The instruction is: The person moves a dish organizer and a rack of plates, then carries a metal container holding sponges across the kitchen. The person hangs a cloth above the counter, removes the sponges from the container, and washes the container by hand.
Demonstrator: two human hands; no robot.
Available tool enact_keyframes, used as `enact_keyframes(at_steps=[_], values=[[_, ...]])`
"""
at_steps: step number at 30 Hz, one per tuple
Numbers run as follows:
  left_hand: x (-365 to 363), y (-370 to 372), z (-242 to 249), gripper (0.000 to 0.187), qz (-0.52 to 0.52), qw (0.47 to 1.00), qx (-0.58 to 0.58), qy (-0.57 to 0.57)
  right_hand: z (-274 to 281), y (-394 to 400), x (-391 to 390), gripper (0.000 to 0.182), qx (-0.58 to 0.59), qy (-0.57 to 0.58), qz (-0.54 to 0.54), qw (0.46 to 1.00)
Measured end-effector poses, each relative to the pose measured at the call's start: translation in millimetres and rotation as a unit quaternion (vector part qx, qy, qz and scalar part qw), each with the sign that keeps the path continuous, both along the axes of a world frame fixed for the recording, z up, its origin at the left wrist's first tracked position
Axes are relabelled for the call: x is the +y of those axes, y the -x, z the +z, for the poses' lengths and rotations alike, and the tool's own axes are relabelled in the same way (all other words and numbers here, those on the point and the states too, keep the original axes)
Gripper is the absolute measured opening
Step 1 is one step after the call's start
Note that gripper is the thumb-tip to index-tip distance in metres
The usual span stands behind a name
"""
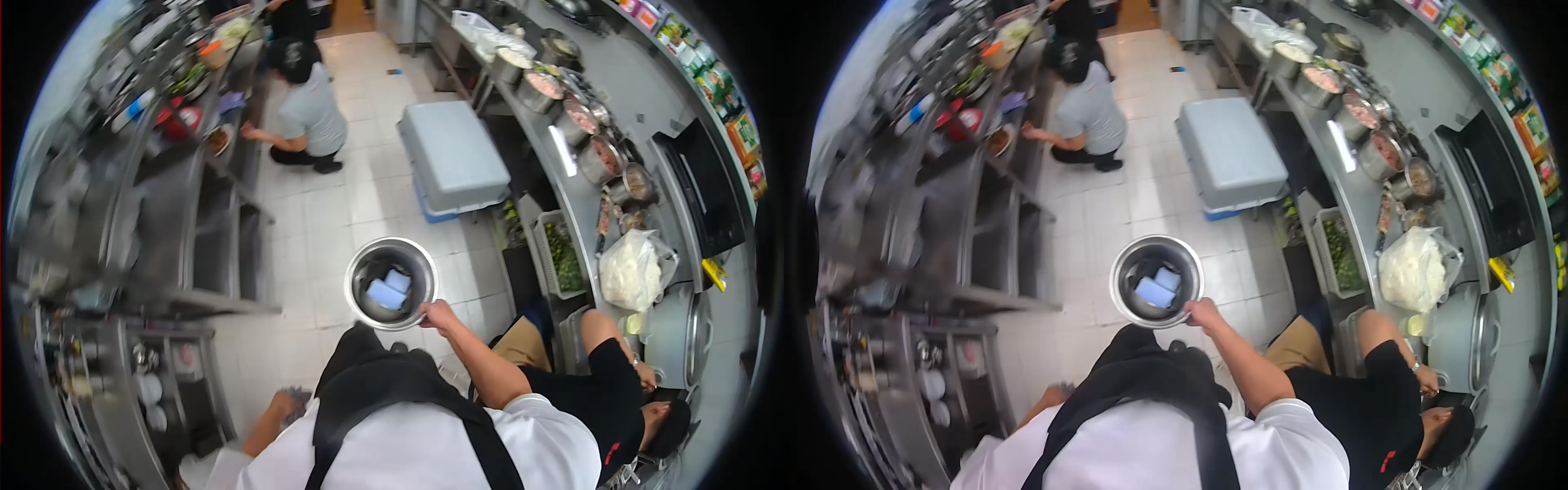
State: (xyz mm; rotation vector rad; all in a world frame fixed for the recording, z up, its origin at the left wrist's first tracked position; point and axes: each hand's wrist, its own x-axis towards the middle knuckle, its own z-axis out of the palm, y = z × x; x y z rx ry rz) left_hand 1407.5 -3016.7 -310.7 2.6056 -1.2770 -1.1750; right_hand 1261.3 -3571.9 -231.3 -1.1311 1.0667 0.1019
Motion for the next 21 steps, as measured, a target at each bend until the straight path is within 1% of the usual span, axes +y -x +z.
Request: enact_keyframes(at_steps=[1, 2, 3, 4, 5, 6, 8, 9, 11, 12, 13, 14, 15, 16, 17, 18, 19, 20, 21], values=[[-7.5, -3.4, -3.8, 0.03, -0.014, 1.0, 0.014, -0.013, -2.5, -20.8, -17.4, 0.03, 0.004, 0.011, 0.011, 1.0], [-19.4, -13.5, -6.2, 0.028, -0.01, 0.999, 0.039, -0.034, 18.2, -42.5, -30.5, 0.032, -0.006, 0.013, -0.002, 1.0], [-30.3, -29.0, -8.0, 0.027, -0.009, 0.997, 0.056, -0.054, 7.9, -62.7, -47.7, 0.032, 0.005, 0.019, 0.01, 1.0], [-46.0, -49.3, -11.5, 0.026, -0.018, 0.995, 0.067, -0.067, -2.2, -79.1, -63.9, 0.032, -0.017, 0.01, 0.0, 1.0], [-62.6, -73.7, -13.2, 0.026, -0.025, 0.994, 0.077, -0.074, 12.3, -98.3, -76.1, 0.03, 0.004, 0.015, 0.002, 1.0], [-85.0, -103.3, -15.8, 0.025, -0.043, 0.993, 0.078, -0.076, 21.4, -118.5, -91.1, 0.029, -0.015, 0.019, -0.016, 1.0], [-125.1, -164.8, -19.2, 0.026, -0.101, 0.989, 0.074, -0.073, 31.8, -144.8, -108.0, 0.026, -0.029, 0.011, -0.05, 0.998], [-149.2, -200.3, -18.1, 0.026, -0.141, 0.986, 0.063, -0.067, 39.2, -164.4, -128.2, 0.025, -0.034, 0.012, -0.064, 0.997], [-194.2, -274.9, -19.0, 0.029, -0.259, 0.964, 0.022, -0.062, 57.6, -191.1, -148.2, 0.024, -0.018, 0.014, -0.092, 0.995], [-229.6, -316.0, -11.1, 0.03, -0.306, 0.95, -0.005, -0.062, 65.6, -203.2, -158.4, 0.024, -0.031, -0.002, -0.11, 0.993], [-268.7, -356.6, -1.9, 0.032, -0.332, 0.941, -0.024, -0.058, 68.6, -215.8, -171.4, 0.024, -0.048, -0.013, -0.126, 0.991], [-306.1, -393.4, 3.9, 0.033, -0.329, 0.942, -0.031, -0.057, 63.0, -228.6, -183.9, 0.025, -0.051, -0.011, -0.138, 0.989], [-342.1, -424.8, 8.6, 0.032, -0.21, 0.977, 0.027, -0.037, 54.9, -241.7, -197.3, 0.025, -0.053, -0.008, -0.146, 0.988], [-377.9, -456.0, 13.4, 0.033, -0.079, 0.993, 0.092, 0.001, 49.1, -253.1, -212.3, 0.026, -0.055, -0.005, -0.15, 0.987], [-413.3, -487.3, 18.1, 0.036, 0.043, 0.987, 0.147, 0.051, 49.3, -264.4, -228.2, 0.027, -0.058, -0.002, -0.161, 0.985], [-469.7, -490.9, 71.5, 0.041, 0.152, 0.972, 0.164, 0.072, 51.8, -276.5, -242.5, 0.027, -0.062, 0.0, -0.169, 0.984], [-515.8, -497.6, 112.8, 0.045, 0.163, 0.959, 0.213, 0.089, 50.3, -292.7, -257.0, 0.027, -0.069, -0.003, -0.173, 0.983], [-551.0, -502.7, 143.2, 0.049, 0.182, 0.944, 0.256, 0.104, 40.0, -305.4, -277.4, 0.022, -0.063, -0.004, -0.166, 0.984], [-582.3, -504.9, 154.6, 0.046, 0.199, 0.933, 0.258, 0.151, 44.2, -320.9, -292.1, 0.022, -0.079, 0.004, -0.2, 0.977]])
